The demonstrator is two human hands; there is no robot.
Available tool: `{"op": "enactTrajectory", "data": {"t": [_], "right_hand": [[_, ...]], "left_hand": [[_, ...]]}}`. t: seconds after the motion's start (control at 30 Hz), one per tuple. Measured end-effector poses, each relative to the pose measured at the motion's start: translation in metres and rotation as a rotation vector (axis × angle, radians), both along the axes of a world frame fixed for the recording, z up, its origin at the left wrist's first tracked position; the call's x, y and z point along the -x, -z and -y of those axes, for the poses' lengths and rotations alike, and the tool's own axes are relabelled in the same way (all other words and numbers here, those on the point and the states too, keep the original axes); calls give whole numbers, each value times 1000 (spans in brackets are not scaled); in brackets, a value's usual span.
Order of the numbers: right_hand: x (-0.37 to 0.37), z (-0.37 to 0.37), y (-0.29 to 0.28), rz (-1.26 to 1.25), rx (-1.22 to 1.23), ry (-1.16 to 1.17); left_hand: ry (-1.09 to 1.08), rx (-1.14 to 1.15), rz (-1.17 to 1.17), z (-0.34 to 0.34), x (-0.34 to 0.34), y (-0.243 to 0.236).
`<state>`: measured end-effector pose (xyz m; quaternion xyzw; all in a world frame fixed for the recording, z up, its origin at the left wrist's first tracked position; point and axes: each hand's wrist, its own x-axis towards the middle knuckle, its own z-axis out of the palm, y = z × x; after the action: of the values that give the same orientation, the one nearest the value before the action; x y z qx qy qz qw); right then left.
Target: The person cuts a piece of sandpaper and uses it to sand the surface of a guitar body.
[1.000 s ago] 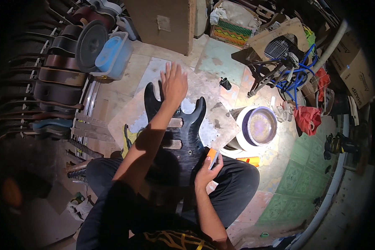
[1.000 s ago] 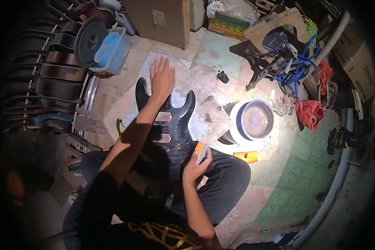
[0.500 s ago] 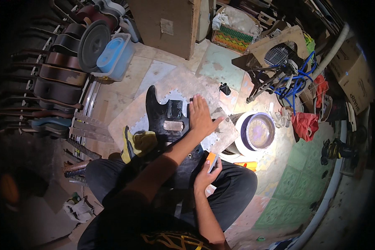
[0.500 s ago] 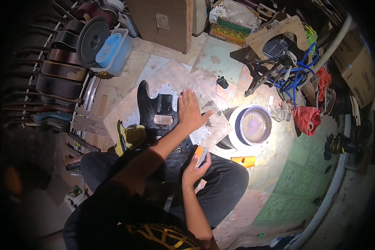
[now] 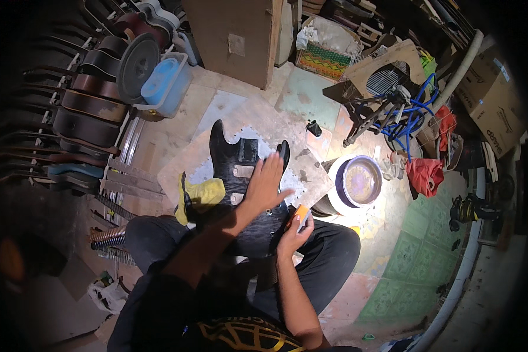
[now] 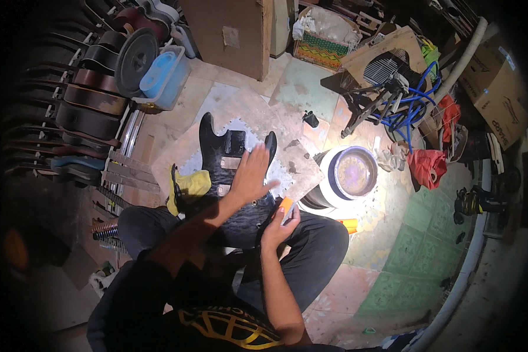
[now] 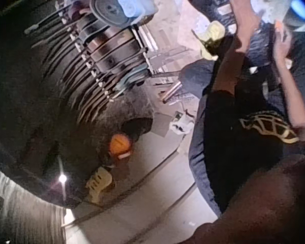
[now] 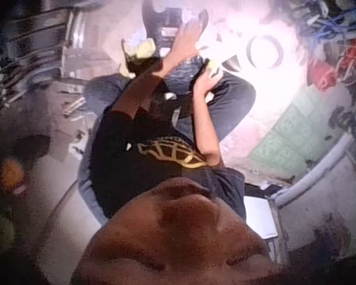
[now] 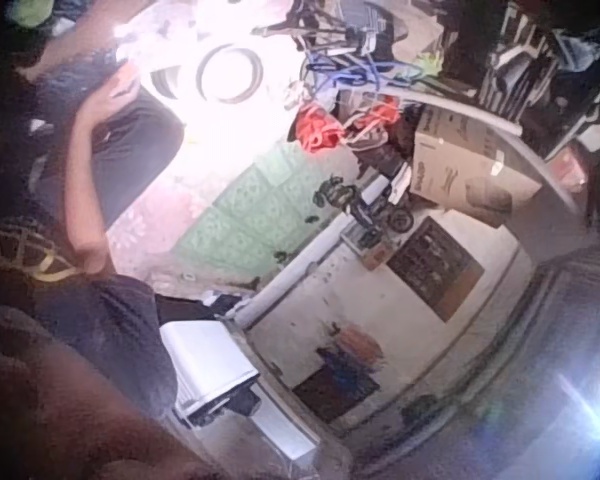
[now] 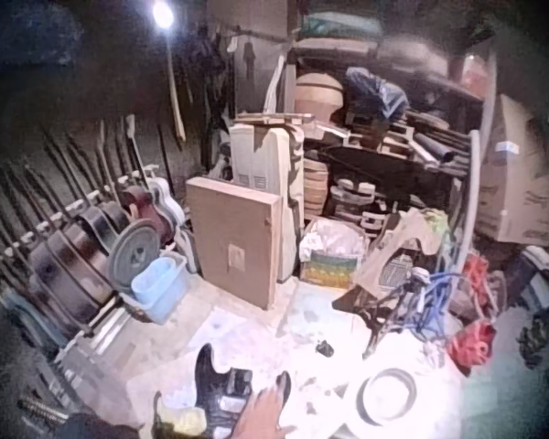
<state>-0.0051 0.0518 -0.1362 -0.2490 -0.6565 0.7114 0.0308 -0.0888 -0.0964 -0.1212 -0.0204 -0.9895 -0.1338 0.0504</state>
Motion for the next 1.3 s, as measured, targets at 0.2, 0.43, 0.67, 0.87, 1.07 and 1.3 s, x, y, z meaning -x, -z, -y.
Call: {"op": "enactTrajectory", "data": {"t": [0.2,0.43,0.67,0.87,1.07,1.3], "right_hand": [[22,-10,-19,-73,37,54],[75,-75,-101,-74,484,-43],[124,-173,-134,-114,348,-183],[202,-234,-41,86,-320,-222],[245,-239,35,-190,-936,-432],[256,-219,53,-70,-1305,-588]], "left_hand": [[144,-164,158,-30,-130,-16],[236,-207,137,-21,-140,-9],[15,54,119,3,-11,-5],[-143,-30,107,5,42,5],[0,-61,39,-10,-35,-13],[-33,-314,185,-15,-112,-52]]}}
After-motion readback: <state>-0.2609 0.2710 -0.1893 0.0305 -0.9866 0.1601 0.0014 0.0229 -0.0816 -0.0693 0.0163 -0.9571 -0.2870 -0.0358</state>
